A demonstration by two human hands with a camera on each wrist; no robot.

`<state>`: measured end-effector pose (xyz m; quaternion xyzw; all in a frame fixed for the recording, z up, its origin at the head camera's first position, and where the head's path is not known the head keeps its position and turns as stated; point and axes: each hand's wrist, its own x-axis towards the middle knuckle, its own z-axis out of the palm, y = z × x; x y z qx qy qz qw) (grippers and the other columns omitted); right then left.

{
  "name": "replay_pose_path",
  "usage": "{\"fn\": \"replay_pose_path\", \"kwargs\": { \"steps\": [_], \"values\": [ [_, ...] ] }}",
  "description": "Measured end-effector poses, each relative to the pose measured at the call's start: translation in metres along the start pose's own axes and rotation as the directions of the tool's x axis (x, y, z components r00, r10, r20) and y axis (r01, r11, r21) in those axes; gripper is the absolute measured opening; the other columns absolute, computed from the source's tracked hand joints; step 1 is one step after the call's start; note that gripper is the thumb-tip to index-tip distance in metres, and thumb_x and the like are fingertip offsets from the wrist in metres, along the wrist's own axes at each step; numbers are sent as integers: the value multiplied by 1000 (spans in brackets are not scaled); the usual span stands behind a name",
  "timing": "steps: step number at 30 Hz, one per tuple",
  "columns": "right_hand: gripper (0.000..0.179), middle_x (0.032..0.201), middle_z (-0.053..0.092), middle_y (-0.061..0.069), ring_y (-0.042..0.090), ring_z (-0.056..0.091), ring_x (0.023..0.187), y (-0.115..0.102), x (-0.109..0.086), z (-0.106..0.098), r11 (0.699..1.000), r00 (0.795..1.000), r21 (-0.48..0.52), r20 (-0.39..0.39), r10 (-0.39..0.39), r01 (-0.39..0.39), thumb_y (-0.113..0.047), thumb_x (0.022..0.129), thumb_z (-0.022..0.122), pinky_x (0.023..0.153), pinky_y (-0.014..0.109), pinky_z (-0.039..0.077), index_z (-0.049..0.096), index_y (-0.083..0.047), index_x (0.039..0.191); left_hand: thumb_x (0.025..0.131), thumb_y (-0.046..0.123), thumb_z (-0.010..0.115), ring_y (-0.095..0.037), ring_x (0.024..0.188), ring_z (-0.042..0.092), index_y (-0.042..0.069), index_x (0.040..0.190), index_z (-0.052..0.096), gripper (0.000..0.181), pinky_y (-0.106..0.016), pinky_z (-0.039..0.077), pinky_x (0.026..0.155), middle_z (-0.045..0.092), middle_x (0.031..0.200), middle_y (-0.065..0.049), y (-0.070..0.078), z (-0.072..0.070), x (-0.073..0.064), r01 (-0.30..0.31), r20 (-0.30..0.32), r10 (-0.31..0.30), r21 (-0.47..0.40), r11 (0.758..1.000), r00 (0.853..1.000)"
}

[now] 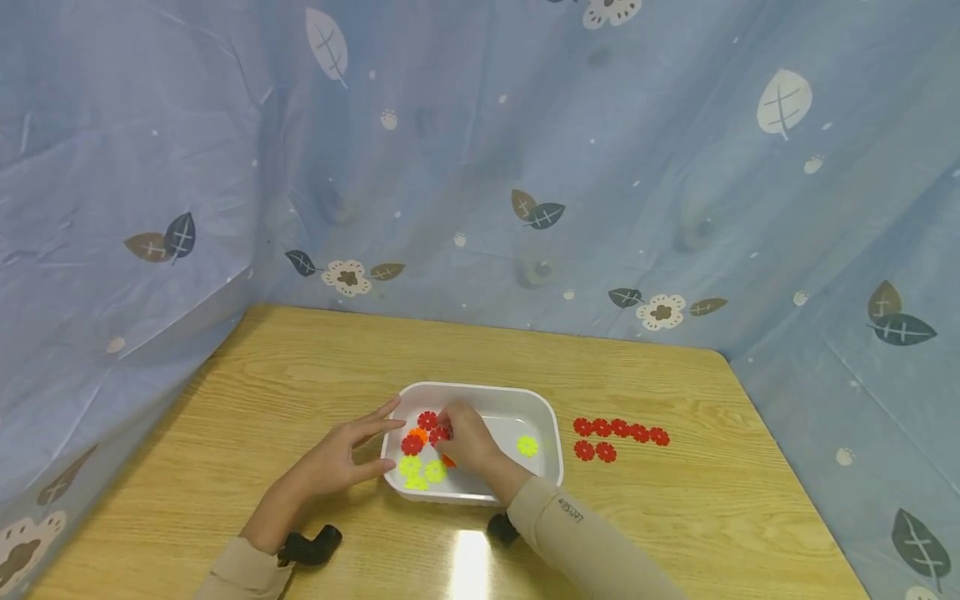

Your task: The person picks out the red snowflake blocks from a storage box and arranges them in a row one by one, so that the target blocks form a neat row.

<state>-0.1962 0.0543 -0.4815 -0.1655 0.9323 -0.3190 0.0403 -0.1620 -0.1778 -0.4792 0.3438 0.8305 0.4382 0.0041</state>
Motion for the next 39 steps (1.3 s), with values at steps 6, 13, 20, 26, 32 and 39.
{"fn": "replay_pose_path", "kwargs": {
  "steps": [6, 13, 20, 26, 32, 39],
  "values": [
    [20, 91, 53, 2, 15, 47, 84, -3, -1, -2, 1000, 1000, -25, 19, 4, -4, -5, 77, 74, 79, 26, 48, 64, -6, 95, 87, 25, 69, -39, 135, 35, 2, 132, 54, 53, -54, 47, 94, 27, 155, -14, -2, 0, 0, 1, 1, -1, -11, 1000, 1000],
    [21, 91, 62, 3, 15, 52, 82, -5, 1, -8, 1000, 1000, -18, 8, -3, 4, -2, 79, 72, 80, 27, 52, 64, -6, 98, 87, 26, 69, -38, 135, 35, 3, 131, 55, 53, -54, 47, 95, 28, 155, -12, -2, 0, 0, 1, -7, -1, -8, 1000, 1000],
    [23, 94, 67, 6, 17, 60, 84, -5, -1, -17, 981, 999, 188, 13, 43, -45, -1, 80, 70, 77, 30, 54, 68, -4, 103, 87, 27, 69, -37, 136, 35, 4, 132, 54, 52, -53, 47, 96, 27, 155, -11, -2, 1, -1, 11, -4, -11, 4, 1000, 1000],
    [25, 100, 69, 5, 15, 60, 87, -3, -3, -26, 936, 991, 327, 40, 127, -133, -6, 84, 67, 75, 27, 54, 69, -9, 109, 88, 27, 68, -37, 136, 35, 4, 132, 54, 52, -53, 47, 96, 27, 156, -10, -3, 1, 0, 7, 1, -7, 4, 1000, 1000],
    [28, 102, 69, 7, 13, 60, 84, -2, -13, -39, 897, 996, 432, 24, 89, -90, -5, 83, 68, 74, 25, 54, 69, -5, 111, 87, 26, 69, -38, 135, 36, 4, 132, 54, 52, -52, 48, 95, 27, 155, -10, -3, 1, 0, 1, -2, -1, 5, 1000, 1000],
    [29, 102, 69, 12, 10, 60, 82, 12, -29, -62, 863, 994, 502, -48, 94, -58, -3, 82, 69, 72, 20, 54, 69, -2, 110, 87, 27, 69, -36, 135, 37, 4, 131, 55, 52, -50, 49, 95, 28, 155, -10, -2, 1, 0, 6, -10, -6, 29, 1000, 1000]
  ]
}}
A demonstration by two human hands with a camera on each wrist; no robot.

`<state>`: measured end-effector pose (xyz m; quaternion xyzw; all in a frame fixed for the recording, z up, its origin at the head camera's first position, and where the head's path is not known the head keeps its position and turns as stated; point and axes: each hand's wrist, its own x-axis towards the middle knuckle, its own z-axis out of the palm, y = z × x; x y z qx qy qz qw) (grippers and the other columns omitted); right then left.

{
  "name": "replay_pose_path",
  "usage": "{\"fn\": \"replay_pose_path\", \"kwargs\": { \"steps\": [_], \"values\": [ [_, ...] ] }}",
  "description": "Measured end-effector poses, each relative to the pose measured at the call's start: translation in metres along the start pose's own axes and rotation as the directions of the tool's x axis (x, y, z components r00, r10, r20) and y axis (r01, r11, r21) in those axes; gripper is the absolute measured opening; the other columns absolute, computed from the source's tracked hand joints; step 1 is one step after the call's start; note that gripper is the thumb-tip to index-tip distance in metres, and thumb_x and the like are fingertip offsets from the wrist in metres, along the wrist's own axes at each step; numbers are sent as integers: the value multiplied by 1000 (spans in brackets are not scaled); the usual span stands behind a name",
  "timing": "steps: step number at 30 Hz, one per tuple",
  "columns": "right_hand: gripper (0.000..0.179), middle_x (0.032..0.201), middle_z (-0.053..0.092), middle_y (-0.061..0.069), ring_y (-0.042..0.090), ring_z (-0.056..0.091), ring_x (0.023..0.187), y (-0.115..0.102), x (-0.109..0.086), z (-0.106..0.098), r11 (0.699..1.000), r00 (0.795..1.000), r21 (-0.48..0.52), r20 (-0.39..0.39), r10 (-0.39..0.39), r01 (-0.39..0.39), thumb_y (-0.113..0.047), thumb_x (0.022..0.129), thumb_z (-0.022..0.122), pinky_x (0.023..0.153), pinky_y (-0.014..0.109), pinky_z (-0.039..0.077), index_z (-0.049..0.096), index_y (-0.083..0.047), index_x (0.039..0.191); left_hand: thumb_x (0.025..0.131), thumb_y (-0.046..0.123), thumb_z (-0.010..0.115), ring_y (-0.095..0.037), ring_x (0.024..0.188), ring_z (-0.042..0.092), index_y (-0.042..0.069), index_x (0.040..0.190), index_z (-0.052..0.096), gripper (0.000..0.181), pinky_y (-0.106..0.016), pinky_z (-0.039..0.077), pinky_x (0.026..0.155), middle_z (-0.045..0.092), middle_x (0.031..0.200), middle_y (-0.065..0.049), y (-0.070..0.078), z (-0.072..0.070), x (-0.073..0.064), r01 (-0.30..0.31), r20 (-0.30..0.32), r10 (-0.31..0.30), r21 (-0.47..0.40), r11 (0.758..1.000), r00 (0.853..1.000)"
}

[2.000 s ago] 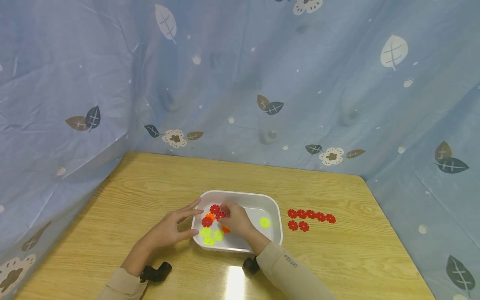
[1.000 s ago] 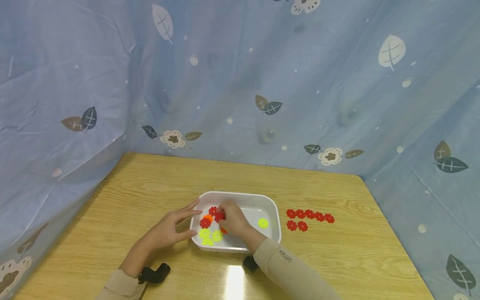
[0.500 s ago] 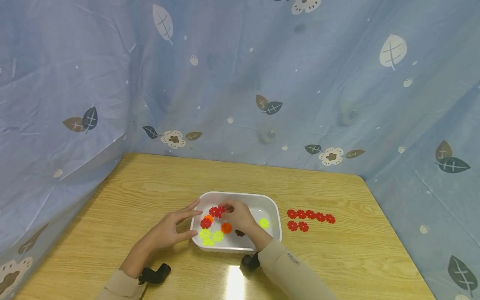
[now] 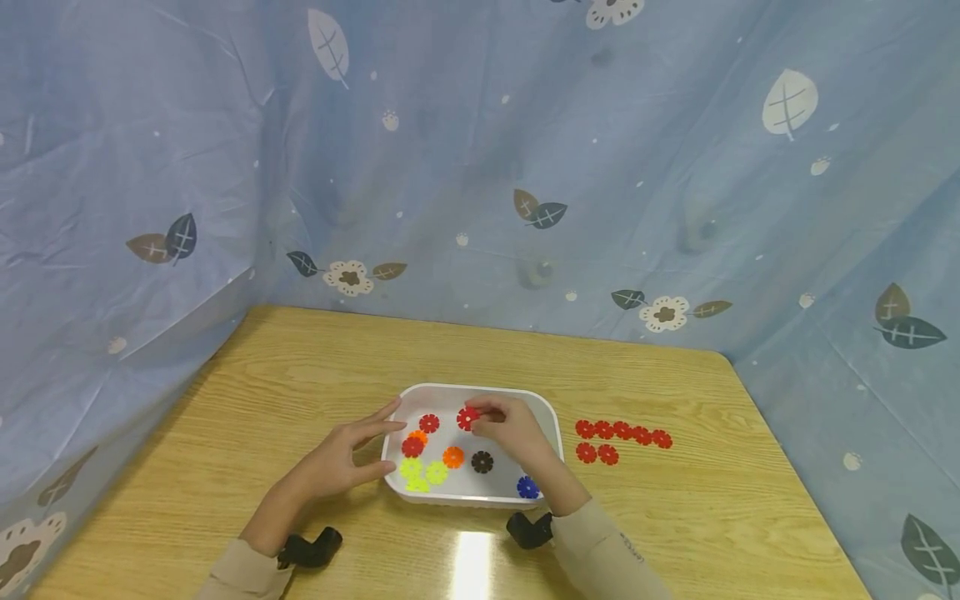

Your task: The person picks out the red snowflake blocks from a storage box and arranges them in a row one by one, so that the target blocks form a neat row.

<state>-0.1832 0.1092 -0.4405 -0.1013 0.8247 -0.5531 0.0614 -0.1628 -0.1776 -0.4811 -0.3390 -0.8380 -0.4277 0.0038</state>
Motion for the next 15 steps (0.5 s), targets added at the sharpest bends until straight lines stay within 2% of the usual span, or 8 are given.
{"fn": "replay_pose_path", "kwargs": {
  "steps": [7, 15],
  "values": [
    [31, 99, 66, 10, 14, 60, 84, 6, -18, -32, 995, 995, 77, -78, 69, -63, -2, 83, 69, 73, 20, 54, 67, -4, 114, 87, 28, 69, -37, 135, 37, 4, 132, 55, 53, -51, 49, 94, 28, 155, -10, -1, -1, -3, 8, -7, -8, 10, 1000, 1000],
    [34, 107, 66, 12, 12, 60, 89, 29, -43, -74, 990, 969, 64, -205, 135, -124, -6, 85, 67, 74, 17, 53, 65, -4, 119, 87, 29, 68, -36, 136, 35, 5, 133, 54, 54, -51, 47, 96, 27, 156, -9, 0, 1, -2, 12, 1, -12, 0, 1000, 1000]
  ]
}}
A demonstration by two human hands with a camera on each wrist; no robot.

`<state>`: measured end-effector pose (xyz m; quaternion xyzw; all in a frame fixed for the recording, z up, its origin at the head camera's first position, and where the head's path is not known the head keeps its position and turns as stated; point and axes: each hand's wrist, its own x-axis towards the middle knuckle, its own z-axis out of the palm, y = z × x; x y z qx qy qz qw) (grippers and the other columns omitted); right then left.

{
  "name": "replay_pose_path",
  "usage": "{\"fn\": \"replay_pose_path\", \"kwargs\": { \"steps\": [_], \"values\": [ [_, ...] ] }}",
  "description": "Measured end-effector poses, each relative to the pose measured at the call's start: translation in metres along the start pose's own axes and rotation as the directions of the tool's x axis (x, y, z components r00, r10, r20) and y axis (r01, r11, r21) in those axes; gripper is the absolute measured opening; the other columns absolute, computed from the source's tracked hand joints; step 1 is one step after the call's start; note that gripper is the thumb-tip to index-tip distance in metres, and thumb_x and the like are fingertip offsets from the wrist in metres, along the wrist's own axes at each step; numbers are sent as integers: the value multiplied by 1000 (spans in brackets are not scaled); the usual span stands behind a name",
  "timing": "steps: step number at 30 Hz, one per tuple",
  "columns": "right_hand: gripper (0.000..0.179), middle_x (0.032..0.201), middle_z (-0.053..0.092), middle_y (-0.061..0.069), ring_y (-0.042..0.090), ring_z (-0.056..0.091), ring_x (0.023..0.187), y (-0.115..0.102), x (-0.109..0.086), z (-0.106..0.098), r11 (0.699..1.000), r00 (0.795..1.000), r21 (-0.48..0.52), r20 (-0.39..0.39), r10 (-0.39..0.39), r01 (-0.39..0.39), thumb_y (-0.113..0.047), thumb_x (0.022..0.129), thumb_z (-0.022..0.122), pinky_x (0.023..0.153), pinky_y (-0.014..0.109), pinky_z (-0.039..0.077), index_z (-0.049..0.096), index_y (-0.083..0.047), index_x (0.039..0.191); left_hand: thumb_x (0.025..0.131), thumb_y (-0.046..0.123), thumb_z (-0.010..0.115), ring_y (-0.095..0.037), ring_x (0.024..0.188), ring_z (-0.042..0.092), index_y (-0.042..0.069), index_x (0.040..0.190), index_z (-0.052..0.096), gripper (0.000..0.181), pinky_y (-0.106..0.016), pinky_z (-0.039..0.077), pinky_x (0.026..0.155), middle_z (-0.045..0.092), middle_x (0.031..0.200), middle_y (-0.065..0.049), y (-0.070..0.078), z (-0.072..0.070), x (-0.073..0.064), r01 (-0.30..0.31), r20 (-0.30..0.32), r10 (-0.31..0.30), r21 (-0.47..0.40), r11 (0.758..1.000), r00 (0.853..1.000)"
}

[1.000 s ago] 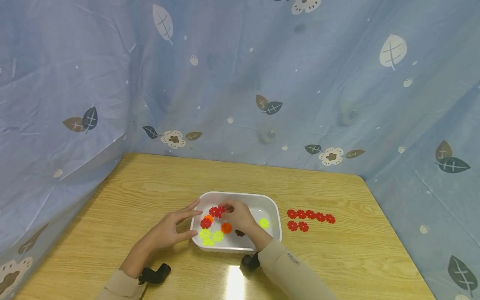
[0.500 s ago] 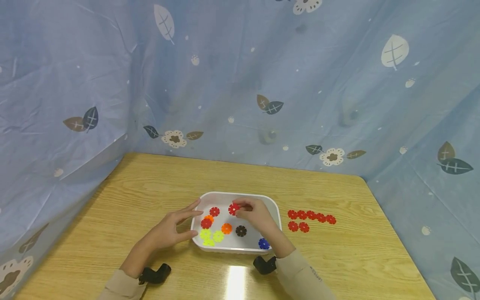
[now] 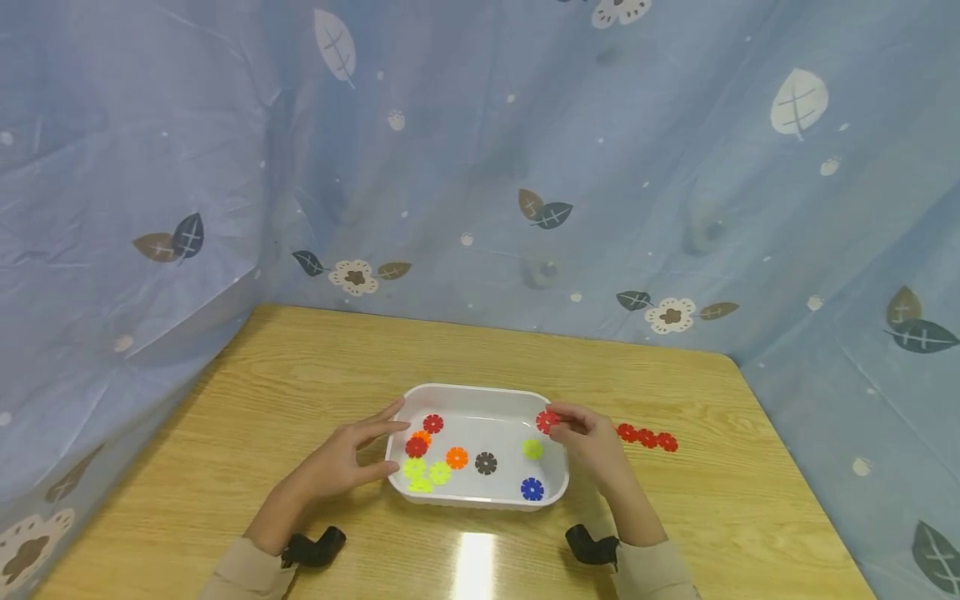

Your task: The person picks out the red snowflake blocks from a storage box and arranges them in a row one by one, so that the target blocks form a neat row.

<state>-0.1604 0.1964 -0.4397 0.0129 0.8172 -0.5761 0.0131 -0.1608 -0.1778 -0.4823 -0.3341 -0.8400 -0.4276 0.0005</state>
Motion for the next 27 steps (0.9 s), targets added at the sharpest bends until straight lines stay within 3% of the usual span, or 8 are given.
{"fn": "replay_pose_path", "kwargs": {
  "steps": [10, 16, 23, 27],
  "values": [
    [41, 115, 64, 12, -1, 58, 89, 44, -9, -50, 996, 993, -55, -97, 70, -76, -17, 89, 65, 76, 17, 52, 58, -3, 127, 86, 30, 69, -34, 138, 34, 5, 133, 54, 55, -50, 46, 98, 27, 156, -8, 1, 1, 3, 11, 3, -11, 13, 1000, 1000],
    [42, 110, 62, 2, -6, 57, 87, 62, -15, -73, 989, 980, -65, -155, 122, -133, -19, 92, 62, 77, 15, 51, 55, -3, 130, 86, 30, 70, -34, 137, 35, 5, 132, 55, 54, -49, 47, 97, 28, 155, -10, 1, 1, 5, -3, 2, 3, 21, 1000, 1000],
    [43, 100, 58, -12, -8, 52, 86, 77, -15, -87, 978, 953, -58, -241, 183, -202, -20, 93, 60, 75, 11, 48, 53, -1, 132, 86, 30, 69, -35, 136, 36, 4, 132, 55, 54, -51, 47, 97, 28, 155, -10, -1, 1, 4, -5, -2, 5, 15, 1000, 1000],
    [40, 108, 61, -1, -8, 51, 85, 83, -13, -88, 970, 947, -98, -257, 190, -222, -17, 93, 58, 73, 12, 49, 54, -2, 131, 87, 28, 69, -40, 134, 36, 3, 131, 55, 53, -54, 47, 95, 29, 154, -13, -3, 1, 2, -7, -6, 7, 9, 1000, 1000]
  ]
}}
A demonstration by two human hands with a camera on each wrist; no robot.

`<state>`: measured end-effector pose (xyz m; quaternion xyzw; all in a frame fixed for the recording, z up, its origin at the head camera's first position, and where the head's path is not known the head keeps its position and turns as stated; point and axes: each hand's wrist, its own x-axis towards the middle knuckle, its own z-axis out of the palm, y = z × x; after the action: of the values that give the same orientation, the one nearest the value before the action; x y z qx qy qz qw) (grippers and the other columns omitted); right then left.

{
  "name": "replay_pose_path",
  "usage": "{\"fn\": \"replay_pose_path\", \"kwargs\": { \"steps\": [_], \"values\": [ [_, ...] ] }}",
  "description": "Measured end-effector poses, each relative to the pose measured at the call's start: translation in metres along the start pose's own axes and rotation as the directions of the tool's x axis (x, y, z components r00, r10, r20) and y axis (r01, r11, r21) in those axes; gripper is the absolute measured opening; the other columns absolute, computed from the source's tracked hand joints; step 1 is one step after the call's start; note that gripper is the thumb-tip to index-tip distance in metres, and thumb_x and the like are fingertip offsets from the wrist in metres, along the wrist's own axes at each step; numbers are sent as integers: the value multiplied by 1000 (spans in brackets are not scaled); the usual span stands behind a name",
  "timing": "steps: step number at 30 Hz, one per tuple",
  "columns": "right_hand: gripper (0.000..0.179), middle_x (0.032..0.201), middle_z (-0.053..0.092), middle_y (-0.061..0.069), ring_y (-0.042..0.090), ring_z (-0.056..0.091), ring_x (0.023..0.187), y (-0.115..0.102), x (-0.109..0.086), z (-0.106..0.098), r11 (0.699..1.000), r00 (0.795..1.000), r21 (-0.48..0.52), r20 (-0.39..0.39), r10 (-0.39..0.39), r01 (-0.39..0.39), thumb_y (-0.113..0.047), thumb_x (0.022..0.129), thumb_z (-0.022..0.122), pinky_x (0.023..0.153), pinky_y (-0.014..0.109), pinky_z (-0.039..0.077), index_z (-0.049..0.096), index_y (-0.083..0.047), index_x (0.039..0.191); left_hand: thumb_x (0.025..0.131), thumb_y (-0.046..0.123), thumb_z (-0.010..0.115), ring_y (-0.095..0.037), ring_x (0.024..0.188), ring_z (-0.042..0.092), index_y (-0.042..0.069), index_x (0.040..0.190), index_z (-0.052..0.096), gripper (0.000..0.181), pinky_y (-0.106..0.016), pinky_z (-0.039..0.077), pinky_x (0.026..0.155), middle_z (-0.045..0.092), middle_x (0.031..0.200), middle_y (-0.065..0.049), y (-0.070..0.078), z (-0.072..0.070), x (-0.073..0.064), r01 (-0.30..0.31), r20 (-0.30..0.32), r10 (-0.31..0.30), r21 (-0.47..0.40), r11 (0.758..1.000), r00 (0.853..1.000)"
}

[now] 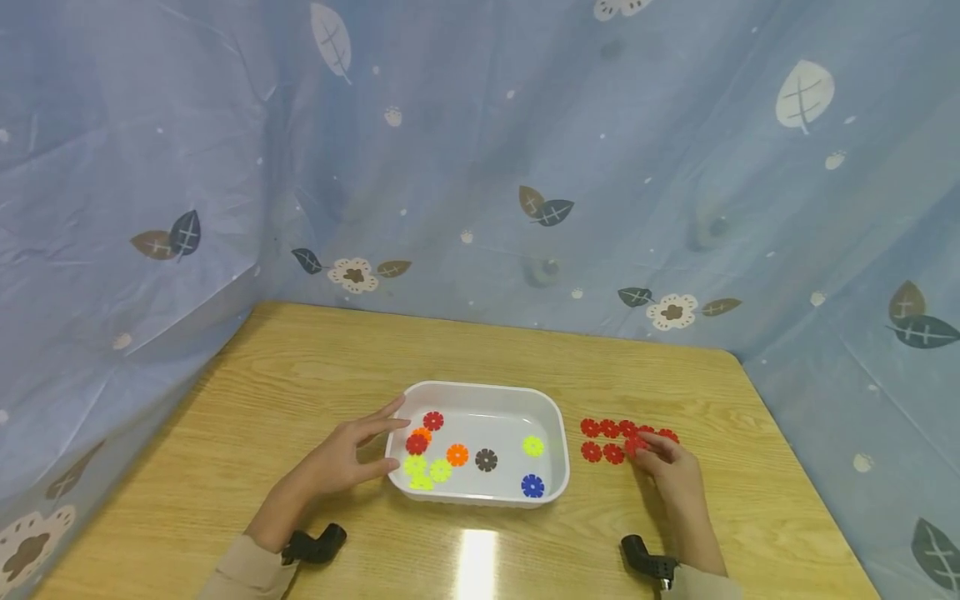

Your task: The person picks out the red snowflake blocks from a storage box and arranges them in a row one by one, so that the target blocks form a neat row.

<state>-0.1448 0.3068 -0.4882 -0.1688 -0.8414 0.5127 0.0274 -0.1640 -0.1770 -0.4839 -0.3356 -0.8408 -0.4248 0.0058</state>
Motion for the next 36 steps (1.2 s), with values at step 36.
{"fn": "replay_pose_path", "kwargs": {
  "steps": [36],
  "values": [
    [39, 127, 58, 21, -22, 46, 85, -11, -9, 4, 980, 978, -77, -83, -190, 184, -20, 95, 57, 74, 2, 44, 55, -1, 129, 86, 28, 70, -37, 135, 36, 4, 131, 56, 53, -55, 45, 96, 28, 155, -10, 2, -1, 0, 19, -4, -19, -17, 1000, 1000]
  ]
}}
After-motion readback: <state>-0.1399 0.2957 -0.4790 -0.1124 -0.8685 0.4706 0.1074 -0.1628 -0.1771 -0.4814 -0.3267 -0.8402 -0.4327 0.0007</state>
